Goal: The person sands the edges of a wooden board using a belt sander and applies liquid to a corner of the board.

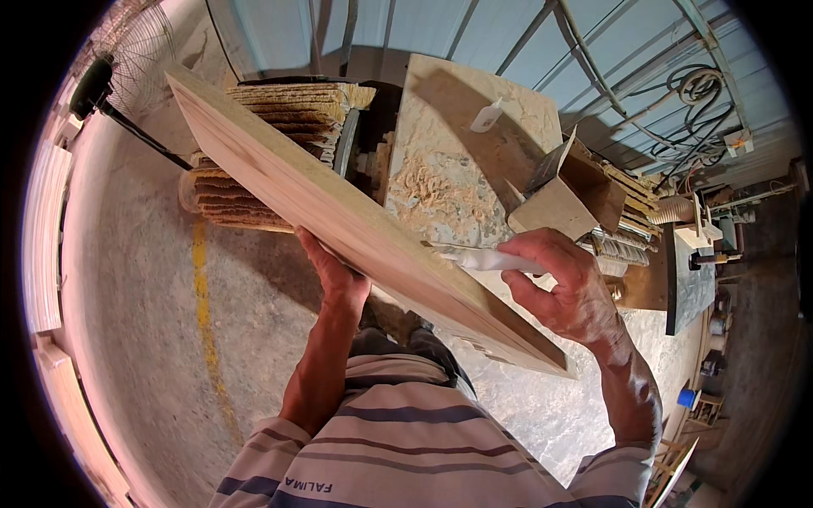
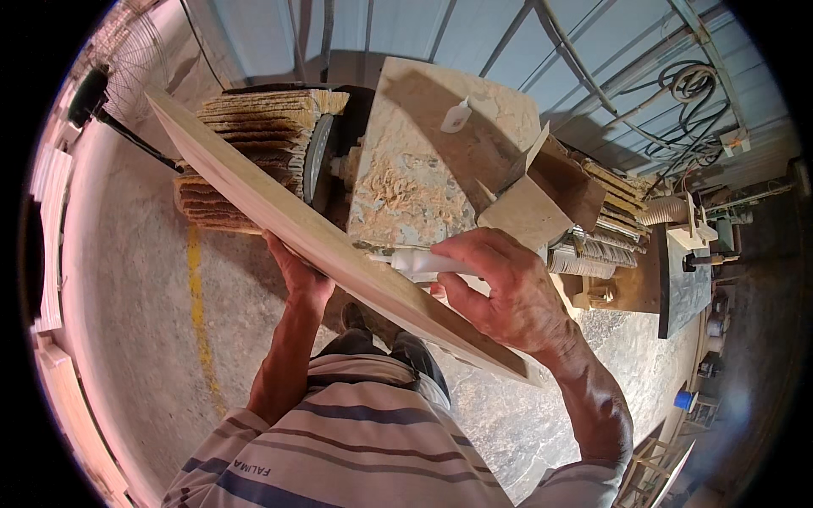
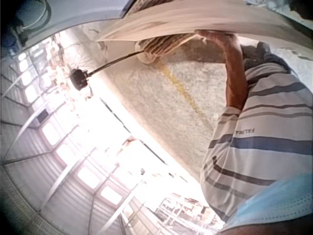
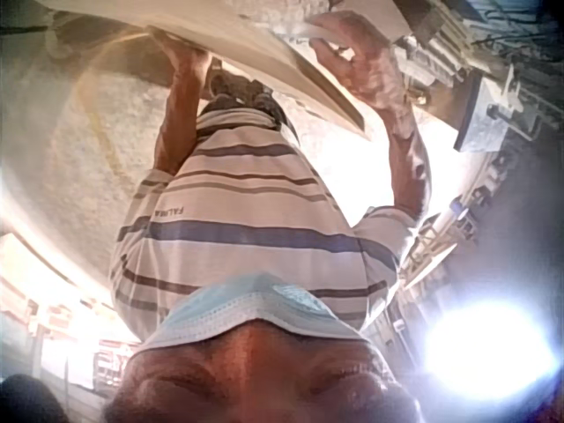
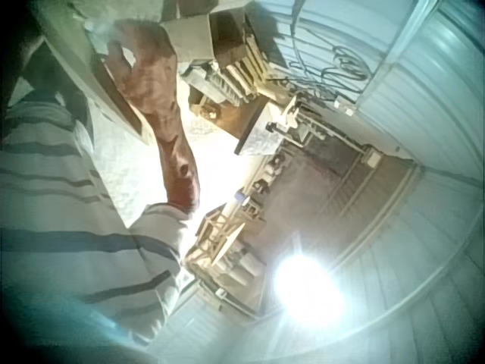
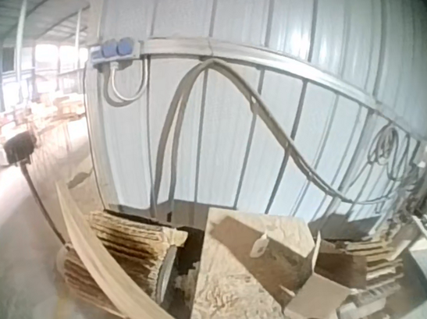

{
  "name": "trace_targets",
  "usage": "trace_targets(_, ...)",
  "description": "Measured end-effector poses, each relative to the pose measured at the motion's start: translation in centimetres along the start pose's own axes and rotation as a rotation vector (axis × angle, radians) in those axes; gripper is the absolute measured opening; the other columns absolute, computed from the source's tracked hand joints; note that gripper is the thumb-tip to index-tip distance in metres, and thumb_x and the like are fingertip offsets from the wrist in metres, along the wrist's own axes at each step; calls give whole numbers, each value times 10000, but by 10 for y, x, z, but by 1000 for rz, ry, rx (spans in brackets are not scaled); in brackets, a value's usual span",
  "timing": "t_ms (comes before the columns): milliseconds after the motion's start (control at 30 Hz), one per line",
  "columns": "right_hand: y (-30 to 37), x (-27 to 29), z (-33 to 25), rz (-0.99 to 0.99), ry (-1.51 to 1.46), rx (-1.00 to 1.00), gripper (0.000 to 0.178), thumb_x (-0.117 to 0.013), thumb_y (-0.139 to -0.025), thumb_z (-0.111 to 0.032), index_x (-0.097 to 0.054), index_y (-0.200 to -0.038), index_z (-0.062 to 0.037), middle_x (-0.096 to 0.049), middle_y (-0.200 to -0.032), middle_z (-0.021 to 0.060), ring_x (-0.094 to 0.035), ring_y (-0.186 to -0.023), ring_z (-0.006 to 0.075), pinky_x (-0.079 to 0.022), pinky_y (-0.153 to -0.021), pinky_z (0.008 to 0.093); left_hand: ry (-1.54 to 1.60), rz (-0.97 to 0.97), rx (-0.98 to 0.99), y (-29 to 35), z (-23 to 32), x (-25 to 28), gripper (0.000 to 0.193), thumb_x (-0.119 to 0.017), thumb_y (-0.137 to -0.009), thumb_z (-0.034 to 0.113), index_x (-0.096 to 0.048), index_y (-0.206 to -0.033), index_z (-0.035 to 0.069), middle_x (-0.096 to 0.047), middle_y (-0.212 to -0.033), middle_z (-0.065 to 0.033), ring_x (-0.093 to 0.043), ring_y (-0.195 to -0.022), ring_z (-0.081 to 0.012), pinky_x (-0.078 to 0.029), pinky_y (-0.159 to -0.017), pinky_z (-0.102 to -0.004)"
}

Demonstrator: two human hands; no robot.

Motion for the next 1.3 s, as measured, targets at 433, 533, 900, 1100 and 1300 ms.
trace_targets(433, -6, 2, -7, 2, 82, 87, 258, -692, -724, -82, -614, -969, -62, -622, -922, 98, -618, -836, 275, -523, -706, 370, -65, 24, 32, 5, 0, 4, 877, -366, -717, 817, -263, -1390, 264, -273, -1417, 11, -279, -1286, -228, -264, -1039, -477)
trace_targets(533, -8, 2, -9, 3, 107, 96, 261, -690, -721, -76, -613, -970, -67, -621, -922, 96, -617, -835, 272, -522, -703, 369, -67, 33, 39, 5, -1, 5, 884, -366, -712, 821, -257, -1393, 269, -261, -1425, 16, -270, -1292, -228, -257, -1042, -477)
trace_targets(900, -10, 4, -18, -16, 168, 122, 271, -690, -707, -62, -612, -966, -75, -616, -914, 83, -608, -832, 267, -519, -705, 365, -18, -40, 35, 2, -2, 5, 809, -339, -750, 798, -316, -1350, 257, -332, -1353, 30, -323, -1232, -209, -294, -1017, -451)
trace_targets(1100, -10, 6, -22, -23, 195, 127, 272, -689, -707, -63, -611, -968, -77, -614, -912, 77, -604, -837, 265, -518, -709, 364, -48, -40, 15, 4, 1, 1, 806, -337, -750, 798, -323, -1343, 252, -339, -1343, 24, -316, -1236, -211, -289, -1019, -452)
trace_targets(1300, -12, 5, -23, -29, 206, 131, 272, -690, -708, -65, -614, -968, -82, -612, -914, 73, -601, -836, 262, -519, -715, 364, -42, -30, 26, 0, -2, 7, 814, -337, -746, 802, -324, -1341, 246, -336, -1339, 18, -312, -1236, -215, -283, -1021, -443)
Point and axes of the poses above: each hand's wrist, its own y-axis away from the middle knuckle, its own x-axis out of the back of the hand, z = x × y, the point moved 9 cm from there along -y, towards the middle knuckle
